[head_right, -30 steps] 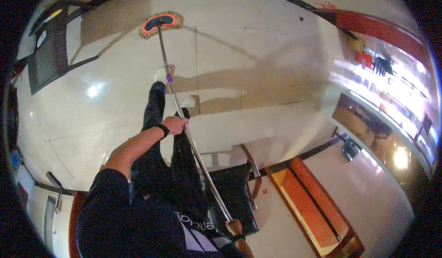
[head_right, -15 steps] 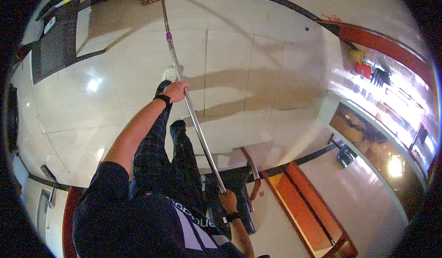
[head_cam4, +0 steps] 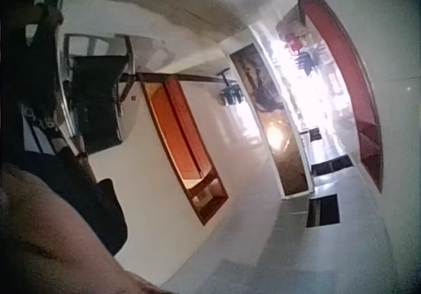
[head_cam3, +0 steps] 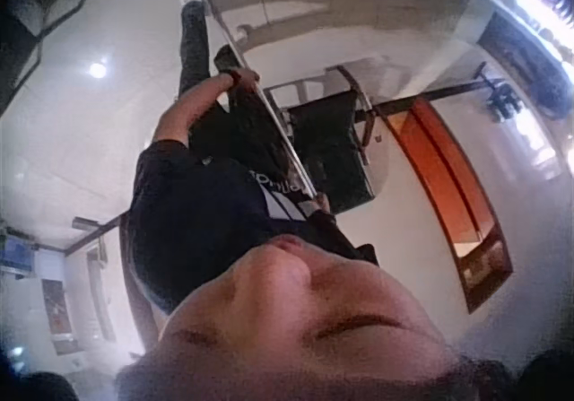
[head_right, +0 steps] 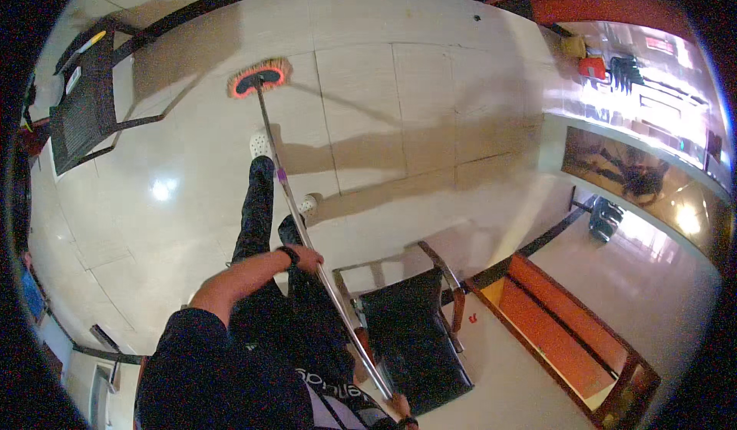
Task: Mopping the tile floor in a hallway and room entrance.
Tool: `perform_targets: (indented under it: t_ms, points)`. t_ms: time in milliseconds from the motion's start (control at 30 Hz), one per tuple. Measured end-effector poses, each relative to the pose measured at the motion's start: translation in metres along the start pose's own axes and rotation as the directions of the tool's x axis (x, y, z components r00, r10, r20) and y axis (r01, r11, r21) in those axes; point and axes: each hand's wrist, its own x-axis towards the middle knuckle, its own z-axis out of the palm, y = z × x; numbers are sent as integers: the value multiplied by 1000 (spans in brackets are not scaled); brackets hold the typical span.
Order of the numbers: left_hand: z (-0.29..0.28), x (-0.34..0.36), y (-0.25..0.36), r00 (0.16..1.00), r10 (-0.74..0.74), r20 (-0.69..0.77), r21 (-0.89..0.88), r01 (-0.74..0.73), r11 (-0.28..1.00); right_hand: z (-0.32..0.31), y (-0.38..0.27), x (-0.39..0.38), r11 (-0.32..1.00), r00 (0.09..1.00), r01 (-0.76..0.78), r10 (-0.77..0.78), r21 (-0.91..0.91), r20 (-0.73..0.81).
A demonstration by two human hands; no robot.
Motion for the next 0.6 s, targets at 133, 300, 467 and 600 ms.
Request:
perform_targets:
  t_ms: [133, 300, 467, 600]
  points:
    - [51, -1, -20, 991, -78, 112, -37, 83, 996, -8, -38, -3, 998, 996, -43, 47, -41, 81]
    - [-19, -38, -21, 966, -249, 66, -58, 253, 966, -40, -85, 7, 990, 992, 3, -22, 143, 127]
    - [-89, -65, -69, 891, -323, -320, -111, 303, 946, -66, -148, 58, 999, 998, 20, -23, 44, 61]
    - [-149, -93, -110, 721, -409, -559, -47, 465, 884, -127, -266, 79, 991, 991, 131, -132, -38, -26]
